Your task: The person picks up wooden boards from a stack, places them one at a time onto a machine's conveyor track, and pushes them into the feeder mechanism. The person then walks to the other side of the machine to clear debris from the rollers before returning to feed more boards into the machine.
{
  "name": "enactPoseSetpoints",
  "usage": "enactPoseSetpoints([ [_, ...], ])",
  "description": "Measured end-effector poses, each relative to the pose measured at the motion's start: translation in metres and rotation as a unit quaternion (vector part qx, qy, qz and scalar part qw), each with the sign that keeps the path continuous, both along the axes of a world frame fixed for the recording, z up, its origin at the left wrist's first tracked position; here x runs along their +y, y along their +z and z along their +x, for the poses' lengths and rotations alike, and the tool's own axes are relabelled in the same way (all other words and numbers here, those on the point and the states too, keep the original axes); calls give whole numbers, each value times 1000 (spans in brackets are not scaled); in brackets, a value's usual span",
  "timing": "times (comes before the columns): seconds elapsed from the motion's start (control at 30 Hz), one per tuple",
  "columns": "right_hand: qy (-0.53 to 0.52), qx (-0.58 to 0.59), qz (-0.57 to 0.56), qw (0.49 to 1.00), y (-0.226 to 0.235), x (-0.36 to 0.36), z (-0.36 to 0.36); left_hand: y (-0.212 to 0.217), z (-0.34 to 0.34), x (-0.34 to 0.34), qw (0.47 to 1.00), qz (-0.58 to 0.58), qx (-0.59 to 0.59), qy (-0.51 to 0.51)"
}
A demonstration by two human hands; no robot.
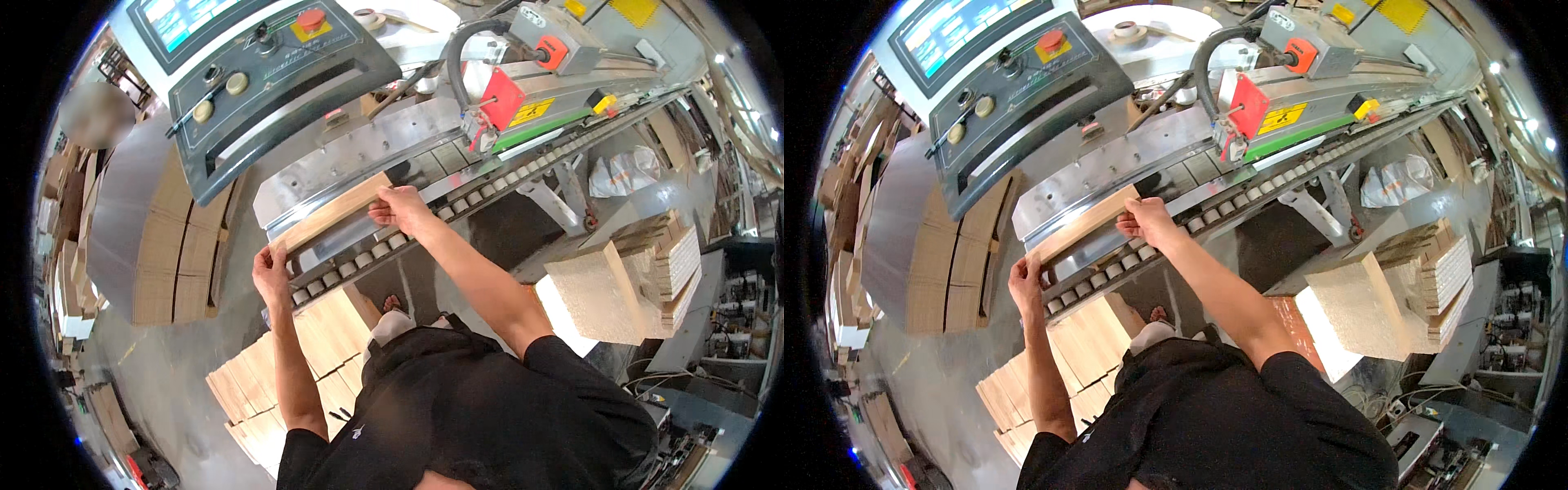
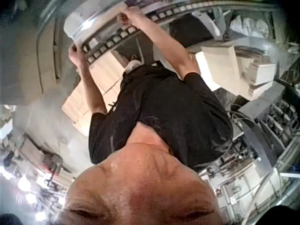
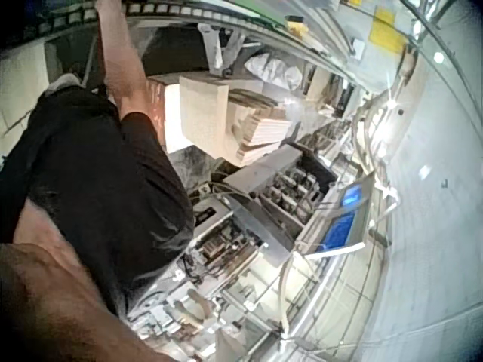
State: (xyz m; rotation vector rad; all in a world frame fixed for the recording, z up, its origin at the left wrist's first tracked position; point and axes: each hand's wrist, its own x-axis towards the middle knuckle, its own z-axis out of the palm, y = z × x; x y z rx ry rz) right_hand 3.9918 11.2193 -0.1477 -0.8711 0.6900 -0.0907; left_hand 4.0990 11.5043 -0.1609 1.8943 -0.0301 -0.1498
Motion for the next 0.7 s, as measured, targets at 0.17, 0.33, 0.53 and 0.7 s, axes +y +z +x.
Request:
enactPoseSetpoints([
  [0.17, -13, -20, 39, 999, -10, 6, 10, -11, 18, -5, 971, 205, -125, 15],
  [0.33, 51, -4, -521, 852, -18, 47, -7, -8, 10, -1, 923, 204, -321, -52],
  [0.53, 100, 76, -732, 670, -28, 59, -7, -25, 35, 2, 950, 72, -270, -142],
  [0.7, 180, 112, -706, 676, -11, 64, 3, -9, 41, 6, 917, 181, -276, -224],
])
